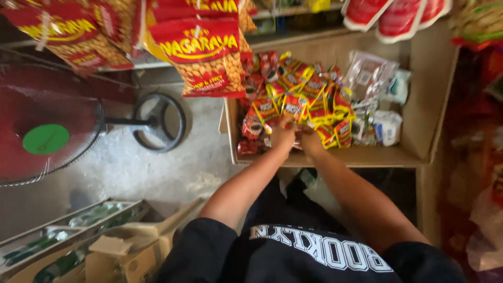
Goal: Organizing and hanging various food pouches and snack bags on display hooks in a store.
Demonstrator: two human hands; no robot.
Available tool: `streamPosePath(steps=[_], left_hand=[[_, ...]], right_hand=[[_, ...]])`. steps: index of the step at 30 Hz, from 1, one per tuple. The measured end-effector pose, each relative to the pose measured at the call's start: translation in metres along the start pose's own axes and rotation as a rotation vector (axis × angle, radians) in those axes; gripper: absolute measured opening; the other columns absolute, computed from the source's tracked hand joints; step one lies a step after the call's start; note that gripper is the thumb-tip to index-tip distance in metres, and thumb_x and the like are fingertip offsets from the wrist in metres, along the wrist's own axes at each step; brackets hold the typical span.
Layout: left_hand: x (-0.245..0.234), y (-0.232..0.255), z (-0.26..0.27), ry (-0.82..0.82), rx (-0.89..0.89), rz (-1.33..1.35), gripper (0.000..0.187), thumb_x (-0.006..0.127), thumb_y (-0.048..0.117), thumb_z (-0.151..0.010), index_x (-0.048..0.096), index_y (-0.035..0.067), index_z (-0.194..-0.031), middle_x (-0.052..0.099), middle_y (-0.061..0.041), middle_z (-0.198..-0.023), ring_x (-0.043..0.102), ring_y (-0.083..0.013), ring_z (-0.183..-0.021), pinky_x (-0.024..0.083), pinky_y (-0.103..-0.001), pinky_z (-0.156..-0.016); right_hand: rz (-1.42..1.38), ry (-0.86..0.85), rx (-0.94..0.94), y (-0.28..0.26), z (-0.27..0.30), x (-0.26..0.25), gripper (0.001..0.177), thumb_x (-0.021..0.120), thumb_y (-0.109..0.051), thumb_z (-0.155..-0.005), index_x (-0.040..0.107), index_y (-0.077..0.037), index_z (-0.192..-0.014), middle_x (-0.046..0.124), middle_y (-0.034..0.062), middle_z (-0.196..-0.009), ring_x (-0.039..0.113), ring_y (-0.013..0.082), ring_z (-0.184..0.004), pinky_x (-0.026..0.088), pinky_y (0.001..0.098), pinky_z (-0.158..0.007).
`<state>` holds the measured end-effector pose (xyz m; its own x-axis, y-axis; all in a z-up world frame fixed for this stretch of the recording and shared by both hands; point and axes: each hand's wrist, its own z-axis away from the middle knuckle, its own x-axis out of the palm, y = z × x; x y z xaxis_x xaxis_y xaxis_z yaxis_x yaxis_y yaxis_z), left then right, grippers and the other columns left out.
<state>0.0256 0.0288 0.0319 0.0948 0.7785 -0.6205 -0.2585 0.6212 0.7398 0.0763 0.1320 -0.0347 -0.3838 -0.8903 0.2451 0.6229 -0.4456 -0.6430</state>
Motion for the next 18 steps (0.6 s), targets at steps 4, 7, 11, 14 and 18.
streamPosePath(steps=[4, 7, 11, 14, 18], left_hand=[[0.005, 0.028, 0.006, -0.288, -0.029, 0.451, 0.025, 0.063, 0.018, -0.096, 0.074, 0.007, -0.116, 0.076, -0.011, -0.106, 0.071, -0.0236, -0.1, 0.054, -0.036, -0.088], [-0.016, 0.072, 0.006, -0.276, 0.18, 0.597, 0.02, 0.06, 0.014, -0.099, 0.075, 0.004, -0.109, 0.076, -0.009, -0.107, 0.07, -0.02, -0.101, 0.054, -0.034, -0.091], [-0.073, 0.154, 0.014, -0.192, 0.472, 0.616, 0.017, 0.062, 0.013, -0.101, 0.075, 0.003, -0.106, 0.072, -0.01, -0.111, 0.065, -0.0211, -0.11, 0.05, -0.034, -0.098], [-0.107, 0.208, 0.005, -0.194, 0.673, 0.735, 0.014, 0.063, 0.013, -0.103, 0.072, 0.004, -0.108, 0.07, -0.01, -0.116, 0.063, -0.0219, -0.116, 0.047, -0.034, -0.103], [-0.169, 0.297, -0.02, -0.149, 0.916, 0.819, 0.013, 0.063, 0.014, -0.104, 0.07, 0.006, -0.111, 0.071, -0.007, -0.118, 0.064, -0.0211, -0.116, 0.049, -0.033, -0.102]], right_hand=[[0.112, 0.104, -0.319, -0.038, 0.016, 0.007, 0.019, 0.058, -0.01, -0.1, 0.071, -0.006, -0.113, 0.067, 0.0047, -0.089, 0.057, 0.015, -0.074, 0.045, 0.0306, -0.062], [0.056, 0.091, -0.604, -0.087, 0.038, 0.016, 0.017, 0.06, -0.008, -0.098, 0.069, -0.004, -0.111, 0.071, 0.0013, -0.096, 0.063, 0.0096, -0.084, 0.052, 0.0264, -0.073], [0.059, 0.105, -0.789, -0.158, 0.059, 0.023, 0.014, 0.062, -0.009, -0.098, 0.067, -0.001, -0.108, 0.071, 0.0038, -0.094, 0.063, 0.012, -0.082, 0.051, 0.0278, -0.069], [0.131, 0.059, -0.931, -0.243, 0.111, 0.045, 0.013, 0.061, -0.011, -0.1, 0.068, -0.002, -0.107, 0.072, 0.0028, -0.097, 0.064, 0.011, -0.085, 0.053, 0.0265, -0.071], [0.105, -0.082, -1.062, -0.361, 0.181, 0.08, 0.013, 0.062, -0.011, -0.098, 0.069, -0.004, -0.107, 0.072, 0.0009, -0.099, 0.067, 0.0111, -0.088, 0.056, 0.0254, -0.078]])
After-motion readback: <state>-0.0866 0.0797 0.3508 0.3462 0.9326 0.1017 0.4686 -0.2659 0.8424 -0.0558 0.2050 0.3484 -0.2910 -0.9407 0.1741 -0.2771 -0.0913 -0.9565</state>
